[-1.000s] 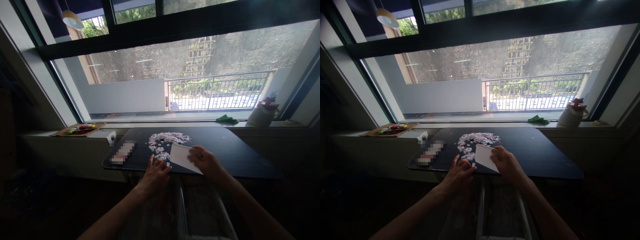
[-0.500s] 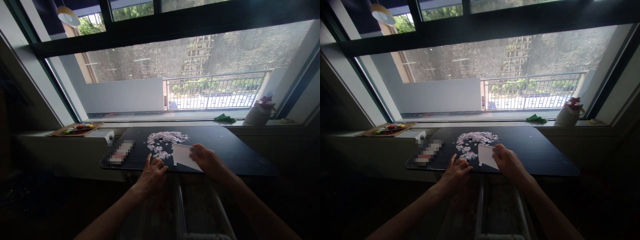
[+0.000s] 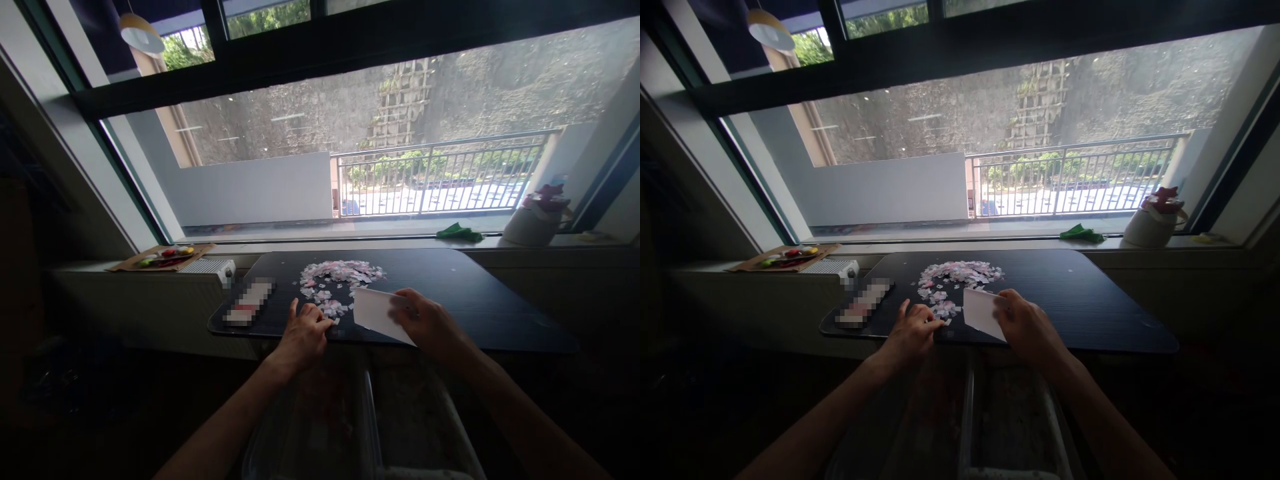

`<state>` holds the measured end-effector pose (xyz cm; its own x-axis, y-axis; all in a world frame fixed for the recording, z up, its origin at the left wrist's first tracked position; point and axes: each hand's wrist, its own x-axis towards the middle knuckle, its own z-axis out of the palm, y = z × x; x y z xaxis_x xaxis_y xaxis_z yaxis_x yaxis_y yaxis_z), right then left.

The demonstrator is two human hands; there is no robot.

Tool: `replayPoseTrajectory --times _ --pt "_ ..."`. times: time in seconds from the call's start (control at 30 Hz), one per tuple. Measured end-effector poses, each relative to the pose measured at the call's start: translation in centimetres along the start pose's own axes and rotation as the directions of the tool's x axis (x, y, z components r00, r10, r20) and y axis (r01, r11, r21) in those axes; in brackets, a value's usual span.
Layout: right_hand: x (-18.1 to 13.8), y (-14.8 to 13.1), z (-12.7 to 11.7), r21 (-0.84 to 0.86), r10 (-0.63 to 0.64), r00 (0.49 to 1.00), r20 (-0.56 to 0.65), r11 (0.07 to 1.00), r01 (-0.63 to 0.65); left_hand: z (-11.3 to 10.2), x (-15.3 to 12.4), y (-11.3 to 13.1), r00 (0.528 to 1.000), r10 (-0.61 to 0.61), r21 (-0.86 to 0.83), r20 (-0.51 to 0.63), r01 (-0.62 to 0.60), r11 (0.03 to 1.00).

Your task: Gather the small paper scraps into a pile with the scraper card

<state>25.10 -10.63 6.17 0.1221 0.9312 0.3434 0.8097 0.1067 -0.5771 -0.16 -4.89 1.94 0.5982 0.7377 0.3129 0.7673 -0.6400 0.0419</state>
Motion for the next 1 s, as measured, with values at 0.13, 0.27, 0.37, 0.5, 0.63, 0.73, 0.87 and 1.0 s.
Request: replayPoseTrajectory --times 0.13,0.27,0.37,0.5,0.63,0.73,0.87,1.0 --pt "0.0 -0.4 0.0 0.005 -0.013 1.0 -0.004 1.0 0.013 0.0 0.6 0.4 1.0 -0.007 -0.001 0.0 0.007 1.0" --pt "0.8 -1.3 1.3 0.028 -0.064 0.998 0.03 0.998 0.063 0.1 -0.4 0.3 1.0 0.006 -0.023 -0.016 -0.007 1.0" --pt "1.4 -1.9 2.4 0.033 -0.09 0.994 0.066 0.996 0.088 0.1 -1.0 0.4 0.999 0.041 -0.025 0.009 -0.041 0.999" --pt "1.2 -1.8 1.6 -0.02 -0.054 0.996 0.075 0.998 0.056 -0.1 -1.3 0.6 0.999 0.05 -0.011 0.008 -0.05 0.999" --pt "0.8 -1.6 0.2 -0.053 -0.018 0.998 0.063 0.998 0.021 -0.4 -1.2 1.0 1.0 0.02 -0.019 0.017 -0.019 1.0" --pt "0.9 -1.5 0.3 -0.028 -0.011 0.998 0.065 1.0 0.013 -0.6 -0.8 1.4 0.998 0.036 -0.032 0.044 -0.034 0.999" --pt "0.8 -0.3 0.0 0.006 0.028 0.999 0.042 1.0 -0.028 -0.7 -0.9 1.6 0.994 0.077 -0.02 0.073 -0.076 0.997" --pt "1.2 2.0 -1.6 0.101 0.074 0.997 0.011 0.992 -0.075 -0.9 -1.9 1.2 0.996 0.051 -0.034 0.071 -0.048 0.998"
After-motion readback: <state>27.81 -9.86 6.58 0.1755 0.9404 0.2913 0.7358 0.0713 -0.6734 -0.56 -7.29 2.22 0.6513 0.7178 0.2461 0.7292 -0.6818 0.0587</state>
